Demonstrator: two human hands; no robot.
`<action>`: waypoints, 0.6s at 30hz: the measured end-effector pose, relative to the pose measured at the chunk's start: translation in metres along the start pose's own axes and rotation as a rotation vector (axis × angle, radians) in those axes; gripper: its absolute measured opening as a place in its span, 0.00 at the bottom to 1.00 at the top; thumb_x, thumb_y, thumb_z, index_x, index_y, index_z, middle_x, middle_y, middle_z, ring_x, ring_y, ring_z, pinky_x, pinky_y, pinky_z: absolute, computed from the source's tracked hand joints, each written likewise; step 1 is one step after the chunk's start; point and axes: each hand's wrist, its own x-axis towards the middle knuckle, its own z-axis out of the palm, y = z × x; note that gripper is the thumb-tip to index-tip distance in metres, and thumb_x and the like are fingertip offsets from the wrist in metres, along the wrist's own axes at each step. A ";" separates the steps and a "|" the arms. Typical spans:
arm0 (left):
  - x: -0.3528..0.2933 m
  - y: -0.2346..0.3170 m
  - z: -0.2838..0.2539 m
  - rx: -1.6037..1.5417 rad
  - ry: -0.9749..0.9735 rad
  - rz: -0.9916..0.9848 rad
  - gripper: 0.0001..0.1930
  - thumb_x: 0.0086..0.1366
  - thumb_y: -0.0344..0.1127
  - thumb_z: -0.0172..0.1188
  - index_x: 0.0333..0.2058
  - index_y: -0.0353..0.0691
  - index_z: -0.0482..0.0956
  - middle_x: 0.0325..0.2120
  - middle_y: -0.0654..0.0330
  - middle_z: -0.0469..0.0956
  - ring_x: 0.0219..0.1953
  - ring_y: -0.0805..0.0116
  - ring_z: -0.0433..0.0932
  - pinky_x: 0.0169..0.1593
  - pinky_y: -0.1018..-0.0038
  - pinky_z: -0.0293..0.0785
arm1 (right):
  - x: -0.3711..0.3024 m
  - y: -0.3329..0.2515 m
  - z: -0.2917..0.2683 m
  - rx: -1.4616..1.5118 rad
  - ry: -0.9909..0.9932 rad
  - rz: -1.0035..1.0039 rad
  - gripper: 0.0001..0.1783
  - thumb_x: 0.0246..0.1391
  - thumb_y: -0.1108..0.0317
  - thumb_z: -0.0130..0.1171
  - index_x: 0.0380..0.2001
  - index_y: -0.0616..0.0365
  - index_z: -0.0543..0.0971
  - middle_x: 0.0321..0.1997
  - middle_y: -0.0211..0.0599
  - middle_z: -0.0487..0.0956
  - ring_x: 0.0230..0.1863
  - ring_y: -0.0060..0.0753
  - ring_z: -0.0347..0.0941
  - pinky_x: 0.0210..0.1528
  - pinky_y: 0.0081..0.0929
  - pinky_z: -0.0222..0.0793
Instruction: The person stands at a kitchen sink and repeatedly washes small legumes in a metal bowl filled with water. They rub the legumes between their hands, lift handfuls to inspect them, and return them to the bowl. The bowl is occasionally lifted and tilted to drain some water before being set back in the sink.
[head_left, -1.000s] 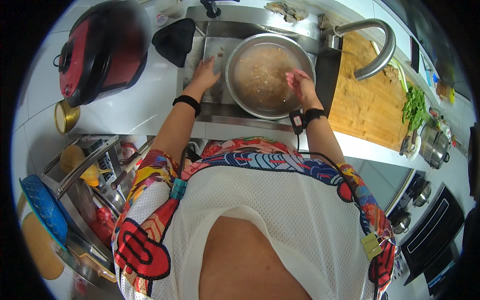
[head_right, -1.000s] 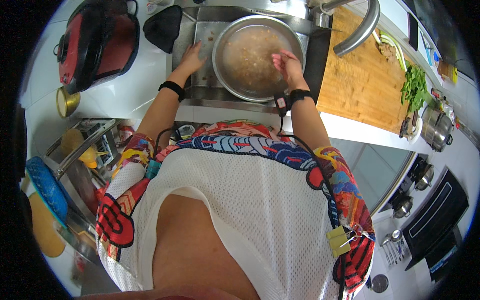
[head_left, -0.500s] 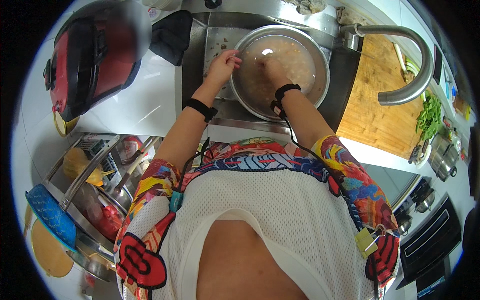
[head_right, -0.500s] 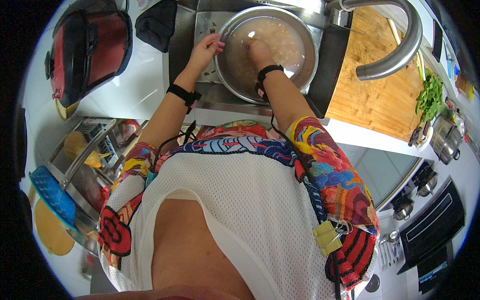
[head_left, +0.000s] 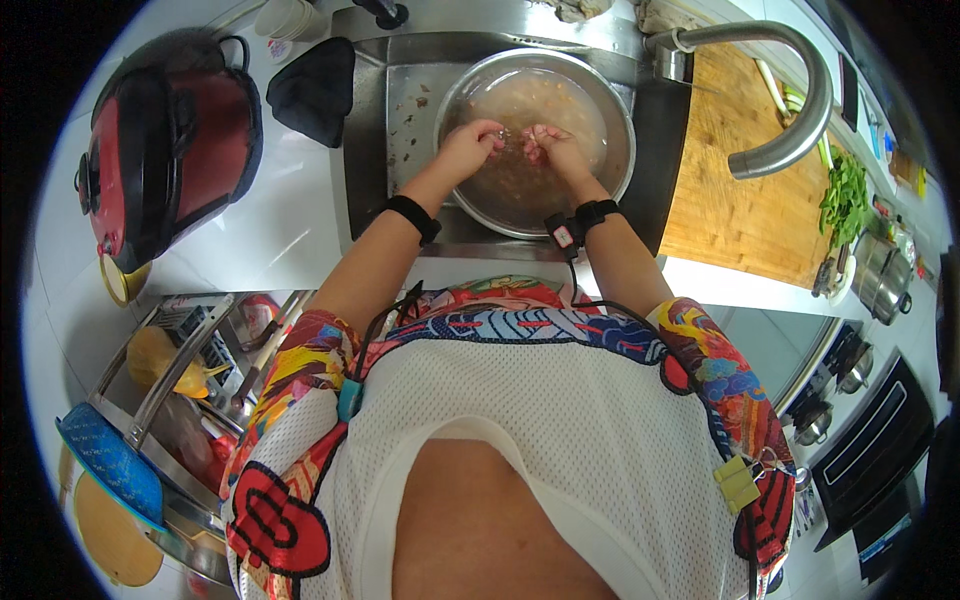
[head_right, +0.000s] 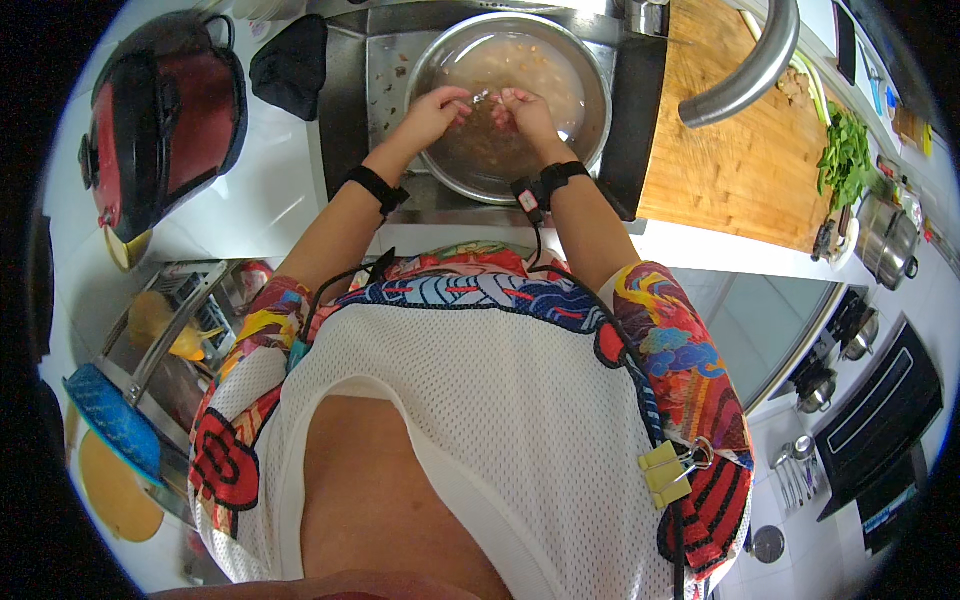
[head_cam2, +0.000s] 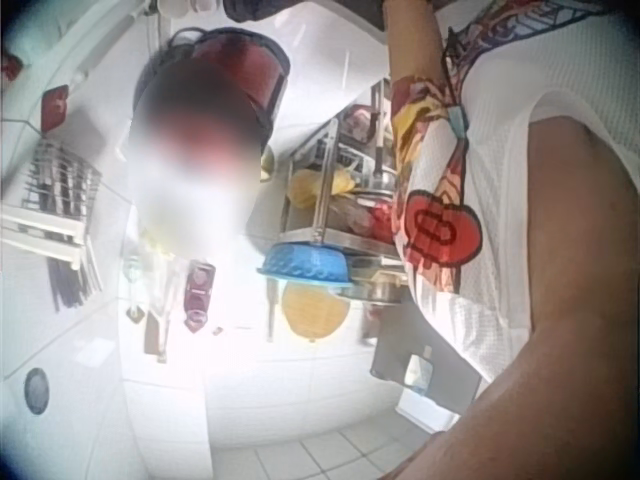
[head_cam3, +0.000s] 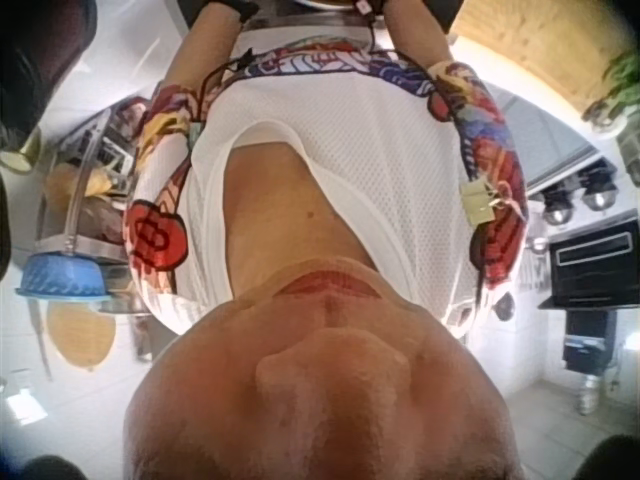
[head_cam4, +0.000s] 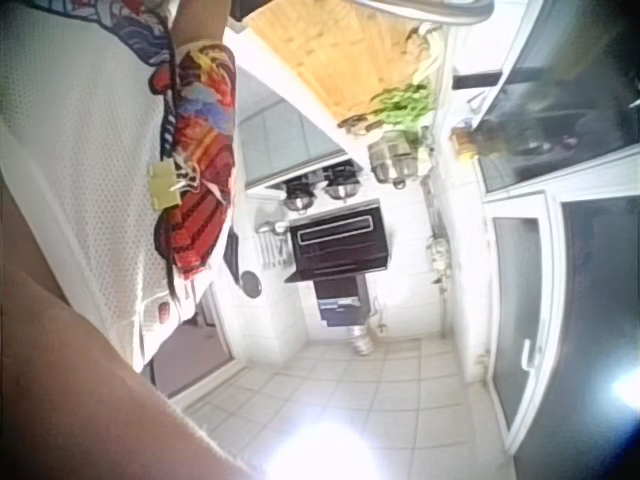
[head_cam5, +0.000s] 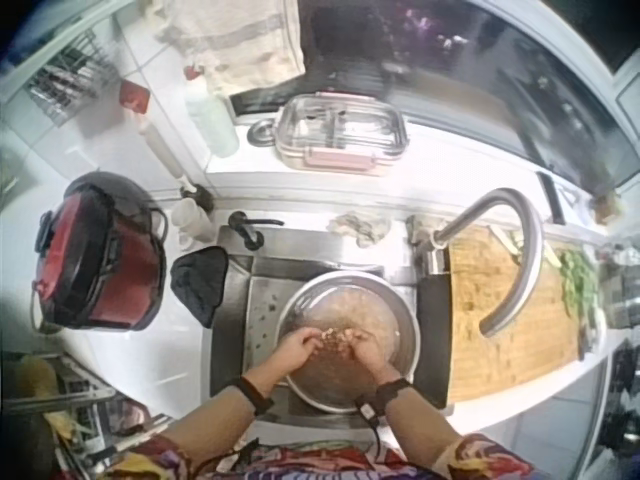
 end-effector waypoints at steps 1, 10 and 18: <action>0.001 0.001 0.003 0.004 -0.015 -0.012 0.14 0.63 0.29 0.45 0.47 0.38 0.70 0.35 0.57 0.76 0.32 0.72 0.76 0.38 0.77 0.72 | -0.006 -0.003 0.004 0.084 -0.032 -0.006 0.13 0.60 0.65 0.46 0.39 0.62 0.75 0.27 0.33 0.77 0.24 0.22 0.72 0.29 0.17 0.69; -0.005 0.017 0.022 -0.091 -0.037 -0.067 0.15 0.64 0.33 0.49 0.48 0.38 0.70 0.35 0.60 0.76 0.33 0.73 0.76 0.37 0.79 0.72 | -0.030 -0.010 0.016 0.280 -0.073 -0.071 0.10 0.57 0.69 0.49 0.37 0.63 0.76 0.31 0.37 0.79 0.32 0.25 0.76 0.37 0.20 0.72; -0.008 0.008 0.028 -0.059 -0.062 -0.037 0.15 0.63 0.32 0.49 0.49 0.37 0.69 0.36 0.60 0.76 0.33 0.73 0.75 0.38 0.78 0.72 | -0.029 0.001 0.014 0.092 0.026 -0.149 0.06 0.56 0.71 0.50 0.34 0.59 0.76 0.27 0.32 0.78 0.26 0.19 0.72 0.30 0.15 0.69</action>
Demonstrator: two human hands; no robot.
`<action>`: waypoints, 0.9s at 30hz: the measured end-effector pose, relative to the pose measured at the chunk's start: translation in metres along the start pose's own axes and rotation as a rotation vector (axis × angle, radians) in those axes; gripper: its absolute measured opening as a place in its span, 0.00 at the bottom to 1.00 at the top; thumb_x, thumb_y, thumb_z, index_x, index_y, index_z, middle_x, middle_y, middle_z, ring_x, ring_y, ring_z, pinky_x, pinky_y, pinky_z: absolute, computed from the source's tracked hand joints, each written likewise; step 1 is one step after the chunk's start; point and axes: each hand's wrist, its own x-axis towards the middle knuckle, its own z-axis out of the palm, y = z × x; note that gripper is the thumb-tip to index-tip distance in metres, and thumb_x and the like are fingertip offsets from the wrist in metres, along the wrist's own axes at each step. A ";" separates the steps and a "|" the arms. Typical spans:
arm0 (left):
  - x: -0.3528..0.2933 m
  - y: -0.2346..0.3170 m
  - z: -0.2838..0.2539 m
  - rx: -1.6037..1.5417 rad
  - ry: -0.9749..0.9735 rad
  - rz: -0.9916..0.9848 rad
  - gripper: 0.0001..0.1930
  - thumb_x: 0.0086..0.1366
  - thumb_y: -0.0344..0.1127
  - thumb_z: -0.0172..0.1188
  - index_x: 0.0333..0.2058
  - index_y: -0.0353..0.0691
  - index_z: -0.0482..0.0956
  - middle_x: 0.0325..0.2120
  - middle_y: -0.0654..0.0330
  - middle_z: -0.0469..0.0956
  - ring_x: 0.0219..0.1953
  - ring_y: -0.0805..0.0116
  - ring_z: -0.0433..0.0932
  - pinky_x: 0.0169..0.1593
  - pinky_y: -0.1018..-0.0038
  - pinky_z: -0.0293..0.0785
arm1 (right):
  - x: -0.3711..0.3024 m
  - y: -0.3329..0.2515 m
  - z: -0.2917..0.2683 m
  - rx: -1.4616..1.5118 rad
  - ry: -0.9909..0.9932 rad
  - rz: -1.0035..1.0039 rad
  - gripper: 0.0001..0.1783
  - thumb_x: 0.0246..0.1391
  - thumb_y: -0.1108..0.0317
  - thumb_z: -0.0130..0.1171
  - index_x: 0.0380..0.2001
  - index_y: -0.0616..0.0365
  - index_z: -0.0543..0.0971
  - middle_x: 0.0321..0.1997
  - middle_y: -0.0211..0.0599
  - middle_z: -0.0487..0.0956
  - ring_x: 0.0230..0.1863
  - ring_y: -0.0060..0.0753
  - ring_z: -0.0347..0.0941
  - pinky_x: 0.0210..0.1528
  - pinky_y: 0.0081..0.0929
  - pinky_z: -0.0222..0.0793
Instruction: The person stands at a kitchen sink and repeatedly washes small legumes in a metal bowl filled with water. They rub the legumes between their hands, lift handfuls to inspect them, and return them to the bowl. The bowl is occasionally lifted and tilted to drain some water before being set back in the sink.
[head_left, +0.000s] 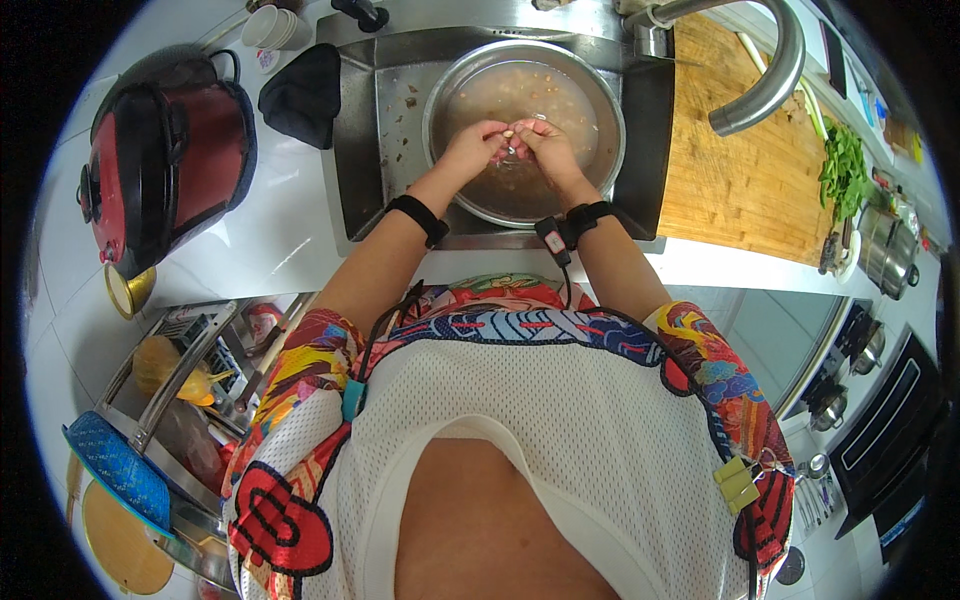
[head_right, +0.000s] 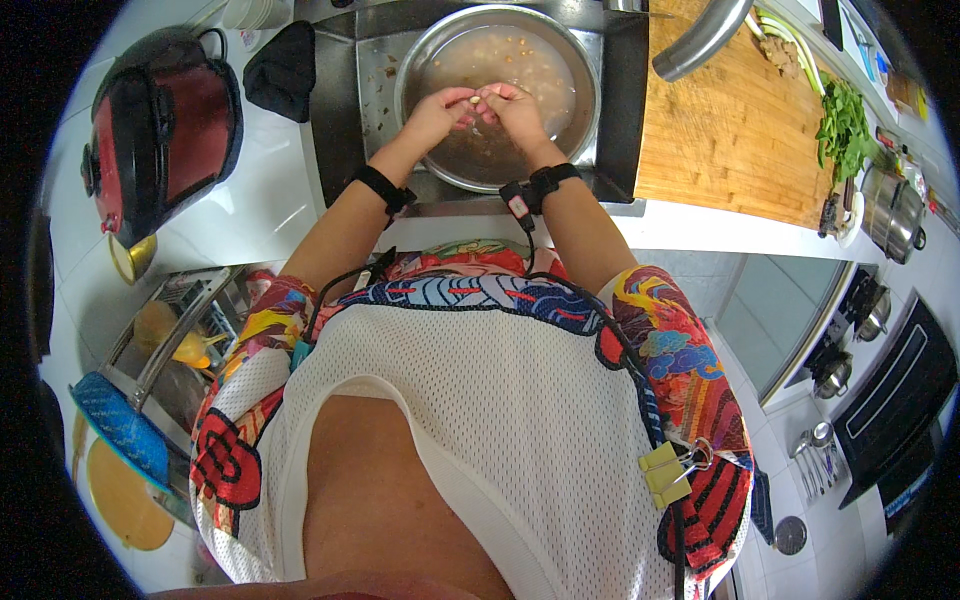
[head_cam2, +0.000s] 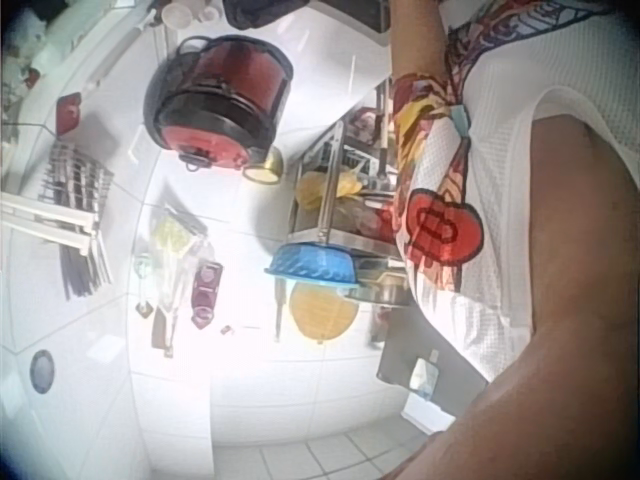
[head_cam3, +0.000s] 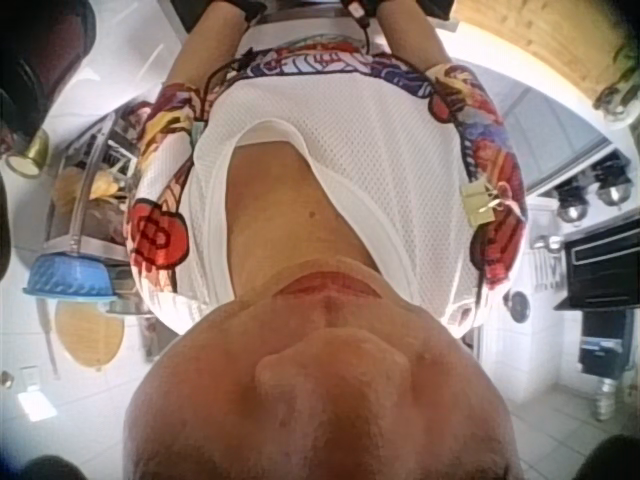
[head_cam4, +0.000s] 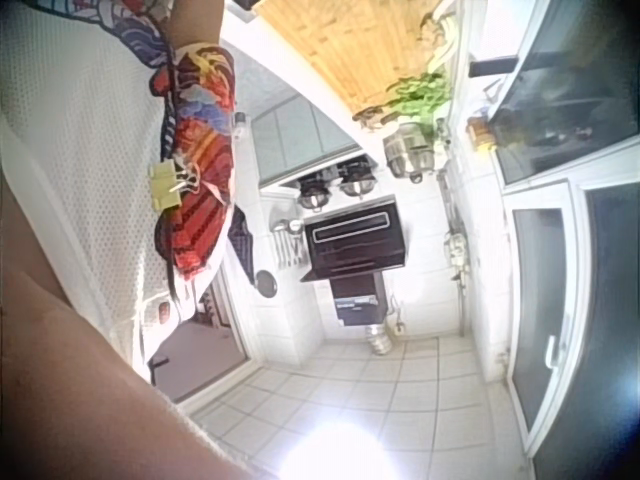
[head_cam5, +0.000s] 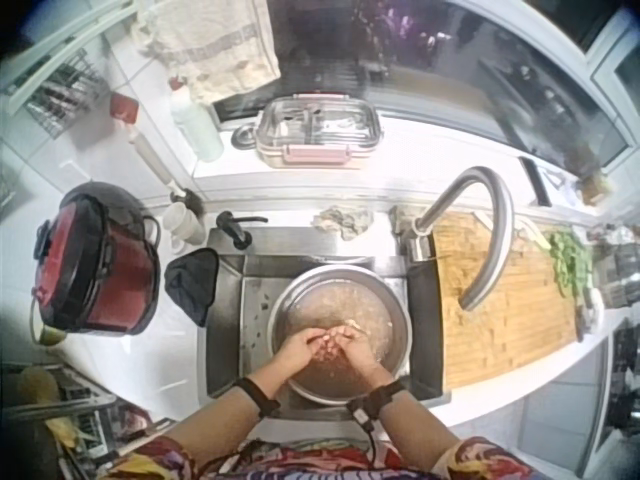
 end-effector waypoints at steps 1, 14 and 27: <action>0.000 -0.003 -0.001 -0.005 0.004 -0.005 0.15 0.63 0.32 0.49 0.49 0.37 0.69 0.36 0.60 0.76 0.33 0.73 0.75 0.37 0.78 0.72 | -0.001 -0.001 0.001 0.011 0.001 -0.022 0.07 0.56 0.71 0.50 0.35 0.59 0.76 0.28 0.32 0.78 0.26 0.19 0.72 0.31 0.16 0.69; -0.007 -0.068 -0.027 0.333 0.167 0.327 0.18 0.62 0.40 0.49 0.49 0.40 0.68 0.41 0.55 0.72 0.40 0.65 0.72 0.43 0.70 0.67 | -0.006 -0.062 0.156 -0.114 -0.378 -0.449 0.14 0.53 0.68 0.55 0.42 0.60 0.72 0.40 0.42 0.77 0.40 0.34 0.75 0.42 0.29 0.73; -0.041 -0.039 -0.018 -0.199 0.075 -0.145 0.14 0.63 0.29 0.45 0.47 0.35 0.68 0.34 0.55 0.76 0.29 0.70 0.75 0.33 0.77 0.73 | 0.066 -0.002 0.019 -0.506 0.320 -0.238 0.09 0.51 0.69 0.53 0.35 0.60 0.78 0.37 0.42 0.79 0.38 0.36 0.75 0.42 0.29 0.69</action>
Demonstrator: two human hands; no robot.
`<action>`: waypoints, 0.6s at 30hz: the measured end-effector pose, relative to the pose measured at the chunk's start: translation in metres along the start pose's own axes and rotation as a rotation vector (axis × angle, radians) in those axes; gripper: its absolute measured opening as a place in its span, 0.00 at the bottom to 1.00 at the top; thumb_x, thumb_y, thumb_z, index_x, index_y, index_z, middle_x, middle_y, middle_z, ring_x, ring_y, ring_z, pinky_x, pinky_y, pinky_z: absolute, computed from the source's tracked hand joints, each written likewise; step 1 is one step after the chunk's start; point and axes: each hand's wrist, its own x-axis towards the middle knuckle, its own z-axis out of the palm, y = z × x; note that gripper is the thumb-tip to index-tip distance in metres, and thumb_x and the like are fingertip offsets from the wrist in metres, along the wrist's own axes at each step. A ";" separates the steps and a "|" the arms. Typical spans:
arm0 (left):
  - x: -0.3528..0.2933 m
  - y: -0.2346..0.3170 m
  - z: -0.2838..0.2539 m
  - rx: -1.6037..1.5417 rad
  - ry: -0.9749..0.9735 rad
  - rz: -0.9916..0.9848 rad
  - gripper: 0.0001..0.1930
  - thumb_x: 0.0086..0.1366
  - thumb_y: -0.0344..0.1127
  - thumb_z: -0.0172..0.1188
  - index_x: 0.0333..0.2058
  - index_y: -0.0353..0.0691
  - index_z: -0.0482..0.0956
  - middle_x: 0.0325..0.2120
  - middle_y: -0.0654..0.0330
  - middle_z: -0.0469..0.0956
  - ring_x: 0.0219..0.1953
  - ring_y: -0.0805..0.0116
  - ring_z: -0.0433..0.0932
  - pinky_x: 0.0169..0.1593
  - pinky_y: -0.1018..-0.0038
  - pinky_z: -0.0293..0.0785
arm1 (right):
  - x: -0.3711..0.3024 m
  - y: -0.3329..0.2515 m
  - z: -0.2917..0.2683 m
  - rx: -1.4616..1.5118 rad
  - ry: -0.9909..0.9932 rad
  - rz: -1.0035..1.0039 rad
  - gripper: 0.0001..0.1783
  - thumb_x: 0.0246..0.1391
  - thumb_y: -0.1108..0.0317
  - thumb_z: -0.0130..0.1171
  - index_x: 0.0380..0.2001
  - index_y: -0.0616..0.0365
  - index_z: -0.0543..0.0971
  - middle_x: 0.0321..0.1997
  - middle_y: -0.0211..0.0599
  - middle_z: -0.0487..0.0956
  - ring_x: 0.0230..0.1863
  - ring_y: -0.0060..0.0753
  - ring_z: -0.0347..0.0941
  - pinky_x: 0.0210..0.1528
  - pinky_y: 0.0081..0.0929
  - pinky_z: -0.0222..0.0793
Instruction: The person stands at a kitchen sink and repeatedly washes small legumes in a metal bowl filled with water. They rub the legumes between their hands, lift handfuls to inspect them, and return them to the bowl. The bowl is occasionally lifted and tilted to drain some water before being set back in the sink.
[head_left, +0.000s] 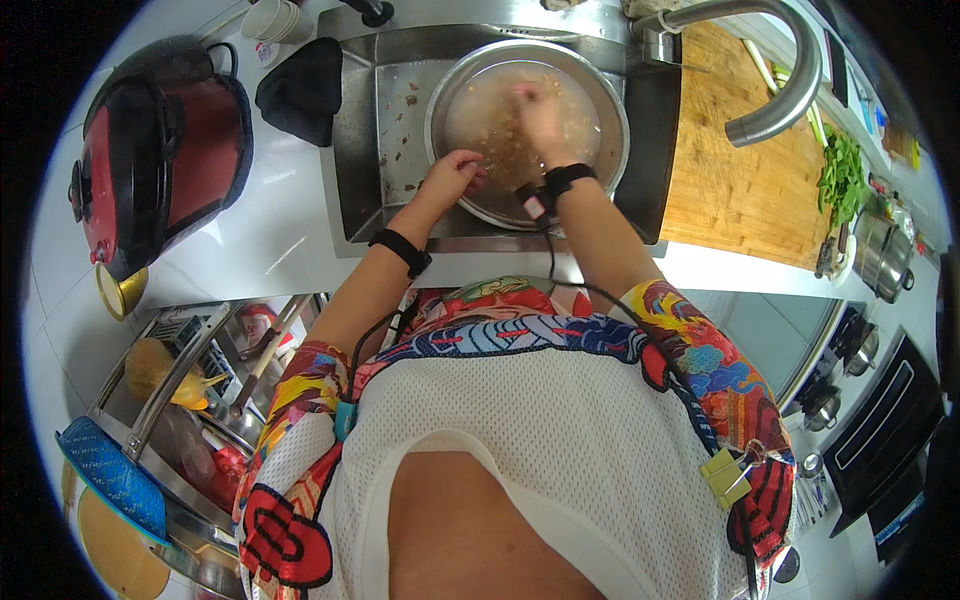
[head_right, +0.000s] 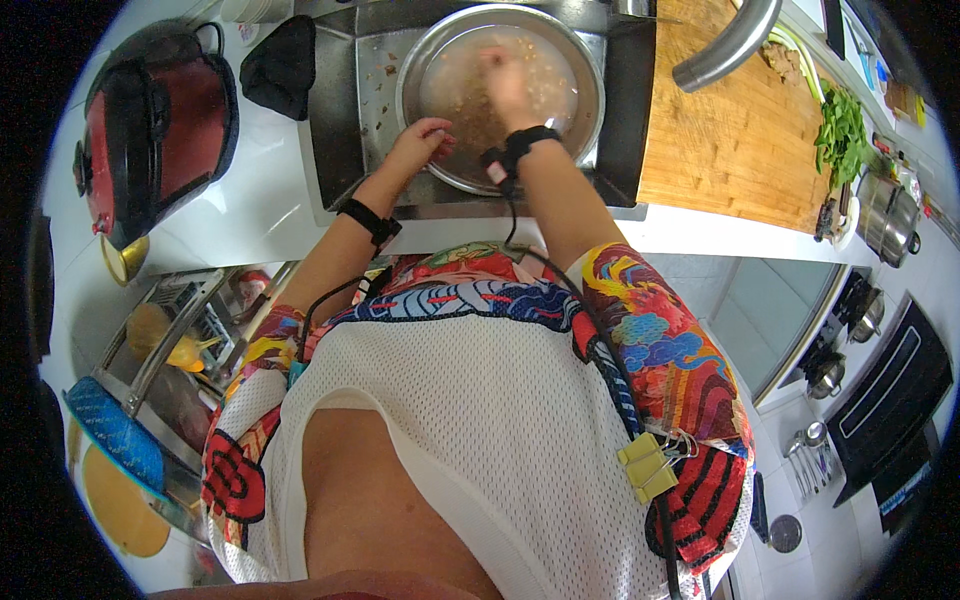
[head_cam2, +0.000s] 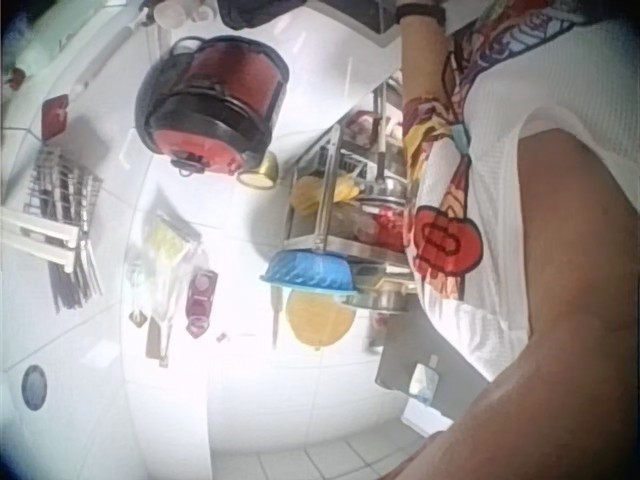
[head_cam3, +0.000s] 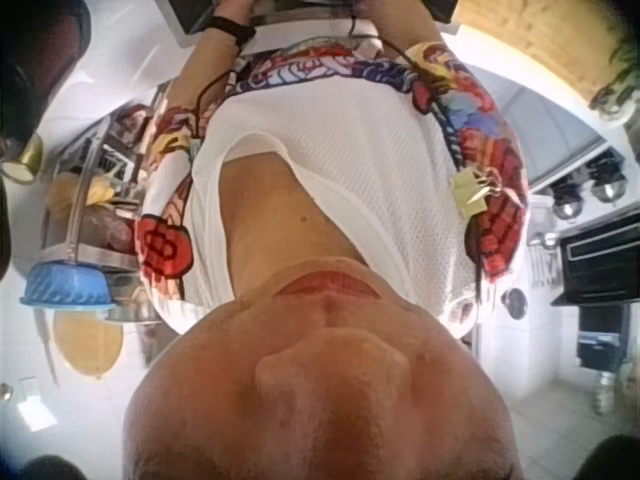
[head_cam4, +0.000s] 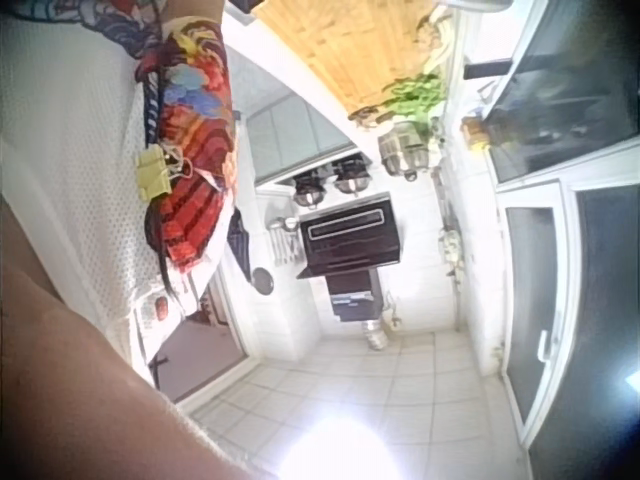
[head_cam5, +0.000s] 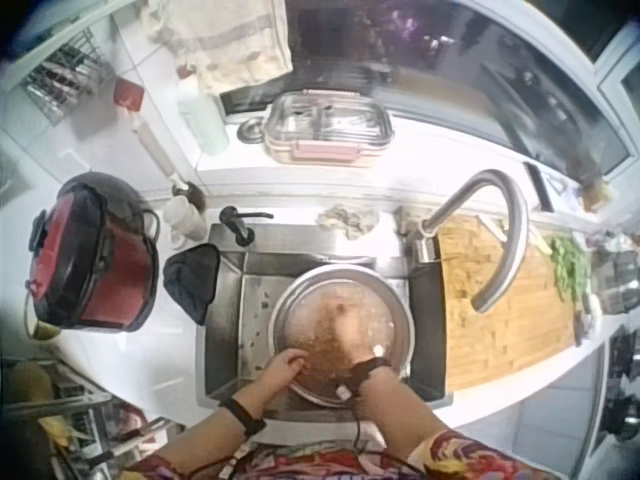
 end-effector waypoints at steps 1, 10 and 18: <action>0.000 -0.002 -0.001 0.012 0.000 0.027 0.14 0.63 0.29 0.45 0.47 0.35 0.68 0.34 0.55 0.76 0.29 0.70 0.75 0.33 0.76 0.73 | 0.012 0.011 -0.016 -0.111 0.123 -0.022 0.11 0.51 0.68 0.53 0.37 0.60 0.77 0.38 0.43 0.78 0.39 0.38 0.75 0.43 0.30 0.69; 0.009 0.000 -0.006 0.020 0.002 0.034 0.13 0.64 0.31 0.44 0.47 0.36 0.68 0.34 0.54 0.76 0.31 0.69 0.76 0.35 0.75 0.73 | 0.056 0.075 -0.018 -0.957 -0.034 -0.189 0.15 0.50 0.63 0.56 0.40 0.59 0.76 0.30 0.47 0.78 0.31 0.43 0.76 0.36 0.34 0.71; 0.016 0.008 -0.006 -0.030 -0.007 0.007 0.13 0.63 0.30 0.45 0.47 0.36 0.68 0.34 0.54 0.77 0.31 0.69 0.76 0.35 0.75 0.74 | 0.025 0.078 -0.051 -0.014 -0.178 0.311 0.11 0.56 0.67 0.49 0.30 0.64 0.76 0.19 0.37 0.76 0.20 0.27 0.72 0.20 0.23 0.67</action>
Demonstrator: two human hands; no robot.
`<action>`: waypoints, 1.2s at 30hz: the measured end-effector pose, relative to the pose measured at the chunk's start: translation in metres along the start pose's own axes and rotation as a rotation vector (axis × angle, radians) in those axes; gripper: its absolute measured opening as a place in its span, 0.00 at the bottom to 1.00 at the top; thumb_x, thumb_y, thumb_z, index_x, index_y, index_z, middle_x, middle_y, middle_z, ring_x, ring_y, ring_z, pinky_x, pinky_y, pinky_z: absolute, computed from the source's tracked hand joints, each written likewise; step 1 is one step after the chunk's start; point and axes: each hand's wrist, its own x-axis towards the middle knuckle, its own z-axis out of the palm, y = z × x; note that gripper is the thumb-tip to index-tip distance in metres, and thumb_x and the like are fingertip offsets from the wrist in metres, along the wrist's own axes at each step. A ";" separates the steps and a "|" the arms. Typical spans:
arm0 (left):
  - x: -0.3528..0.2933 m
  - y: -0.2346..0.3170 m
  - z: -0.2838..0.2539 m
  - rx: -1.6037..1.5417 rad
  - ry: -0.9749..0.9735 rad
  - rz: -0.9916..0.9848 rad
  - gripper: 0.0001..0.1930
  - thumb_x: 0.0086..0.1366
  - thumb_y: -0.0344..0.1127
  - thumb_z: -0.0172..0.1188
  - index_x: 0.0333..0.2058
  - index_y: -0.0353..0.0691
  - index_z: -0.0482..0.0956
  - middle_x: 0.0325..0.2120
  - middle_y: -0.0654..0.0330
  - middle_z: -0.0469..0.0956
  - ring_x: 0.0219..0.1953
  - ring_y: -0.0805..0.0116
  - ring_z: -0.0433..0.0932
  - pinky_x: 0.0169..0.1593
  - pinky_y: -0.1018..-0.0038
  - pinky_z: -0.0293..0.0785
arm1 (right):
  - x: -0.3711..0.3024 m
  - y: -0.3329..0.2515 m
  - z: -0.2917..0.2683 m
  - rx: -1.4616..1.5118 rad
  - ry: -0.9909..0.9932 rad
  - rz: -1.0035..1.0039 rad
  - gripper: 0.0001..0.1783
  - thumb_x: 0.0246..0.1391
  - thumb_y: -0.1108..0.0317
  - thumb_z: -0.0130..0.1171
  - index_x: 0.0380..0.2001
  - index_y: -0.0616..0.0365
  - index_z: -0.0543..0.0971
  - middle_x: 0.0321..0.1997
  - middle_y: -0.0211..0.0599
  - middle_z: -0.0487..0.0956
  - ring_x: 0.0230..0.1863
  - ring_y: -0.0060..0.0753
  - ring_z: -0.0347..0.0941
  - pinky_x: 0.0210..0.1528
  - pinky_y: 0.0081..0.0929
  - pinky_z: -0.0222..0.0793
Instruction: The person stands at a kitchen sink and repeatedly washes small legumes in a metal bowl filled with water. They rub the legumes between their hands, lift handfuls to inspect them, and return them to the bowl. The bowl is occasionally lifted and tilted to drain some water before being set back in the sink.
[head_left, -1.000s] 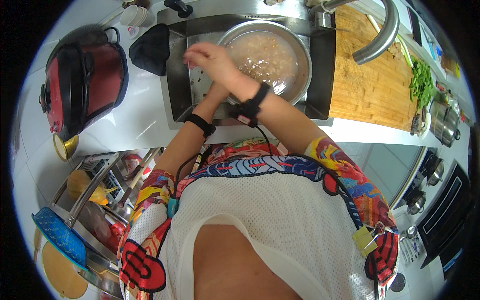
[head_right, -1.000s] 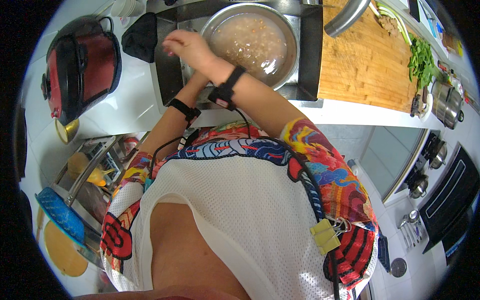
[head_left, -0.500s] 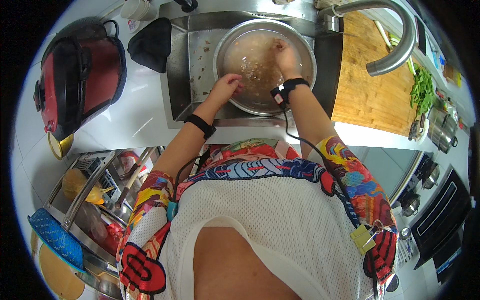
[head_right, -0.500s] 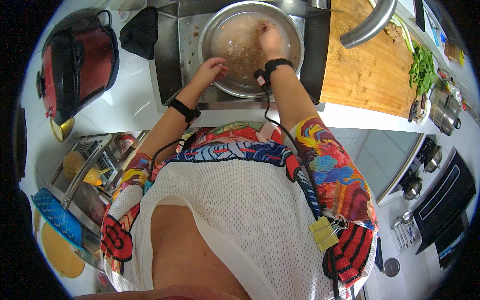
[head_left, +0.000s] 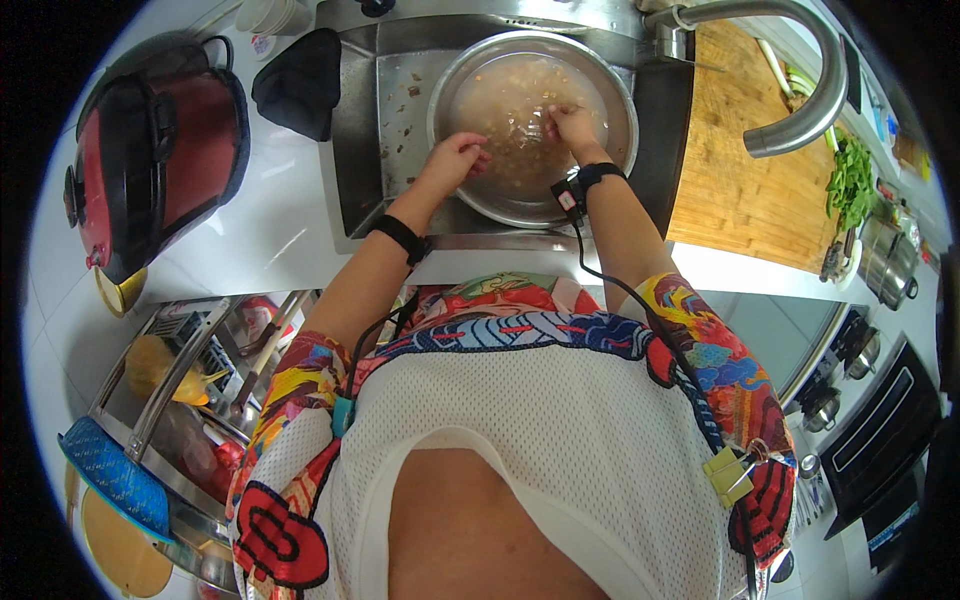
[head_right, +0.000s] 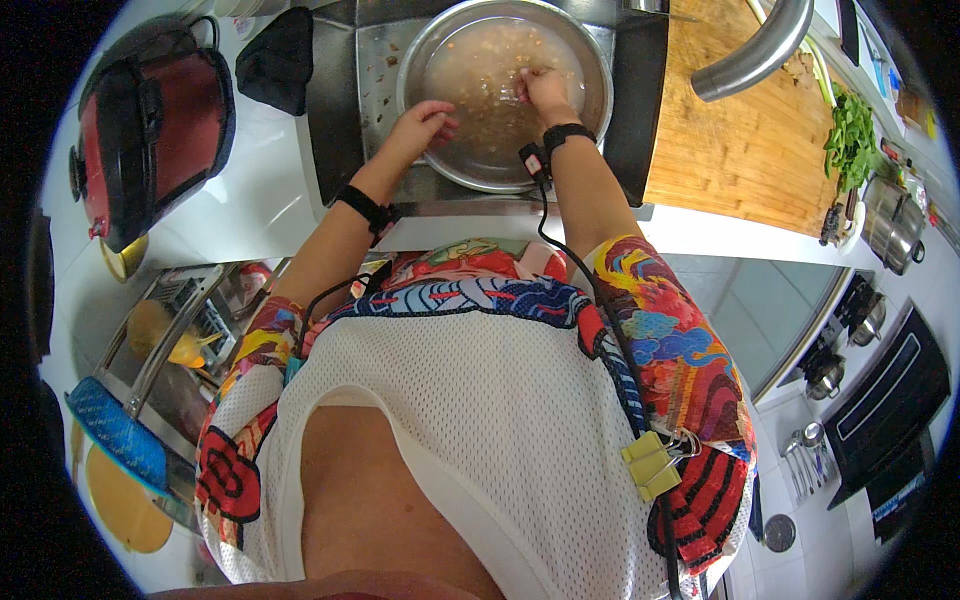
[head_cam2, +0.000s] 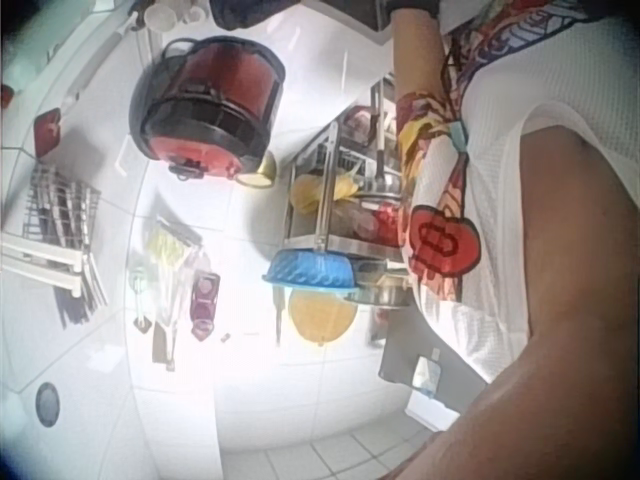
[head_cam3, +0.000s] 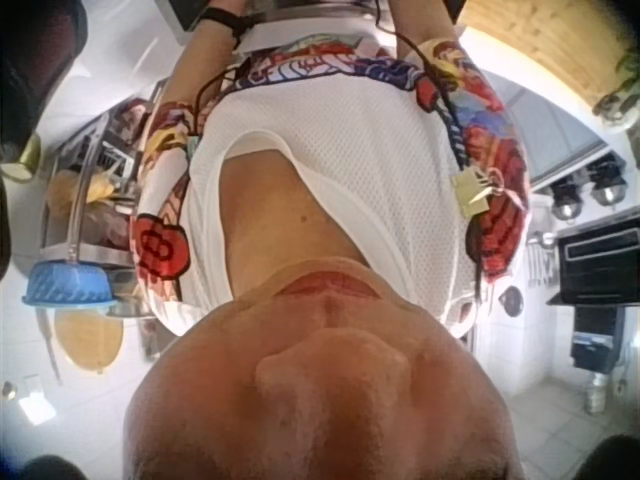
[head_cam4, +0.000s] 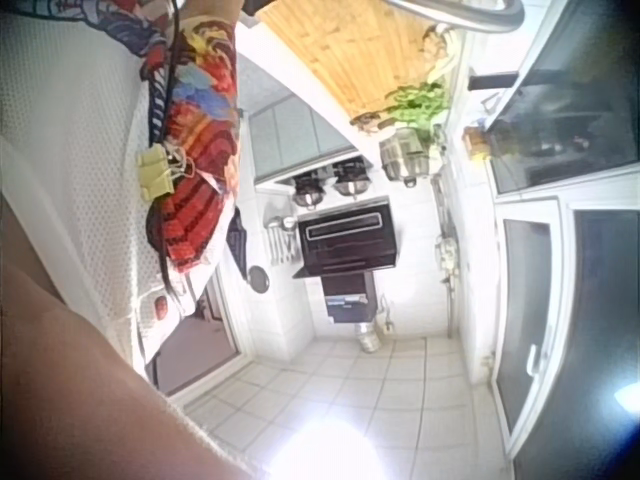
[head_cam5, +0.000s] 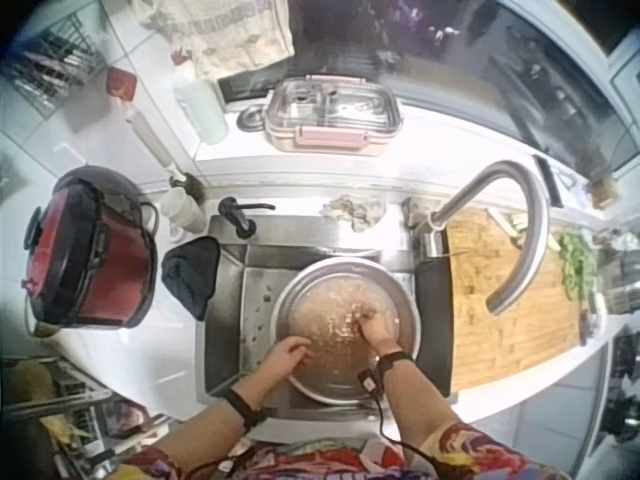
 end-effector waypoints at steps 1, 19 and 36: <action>0.001 0.001 0.001 0.031 0.007 0.019 0.13 0.63 0.30 0.45 0.46 0.35 0.69 0.34 0.54 0.77 0.31 0.69 0.76 0.34 0.75 0.74 | -0.006 0.000 -0.002 0.092 -0.022 0.067 0.12 0.56 0.67 0.50 0.29 0.65 0.76 0.20 0.38 0.76 0.21 0.28 0.74 0.23 0.23 0.69; 0.010 0.013 0.019 0.091 -0.033 -0.025 0.12 0.64 0.30 0.43 0.45 0.39 0.70 0.35 0.58 0.77 0.33 0.71 0.75 0.37 0.76 0.73 | -0.043 0.000 0.004 0.526 -0.102 0.054 0.10 0.54 0.64 0.54 0.31 0.61 0.76 0.19 0.29 0.72 0.15 0.20 0.63 0.19 0.16 0.60; 0.014 0.005 0.020 0.018 -0.025 -0.029 0.13 0.64 0.30 0.43 0.45 0.38 0.70 0.36 0.56 0.76 0.34 0.69 0.76 0.39 0.75 0.73 | -0.063 -0.028 -0.007 0.358 0.005 -0.052 0.06 0.56 0.69 0.52 0.29 0.58 0.75 0.21 0.28 0.74 0.20 0.17 0.66 0.23 0.14 0.63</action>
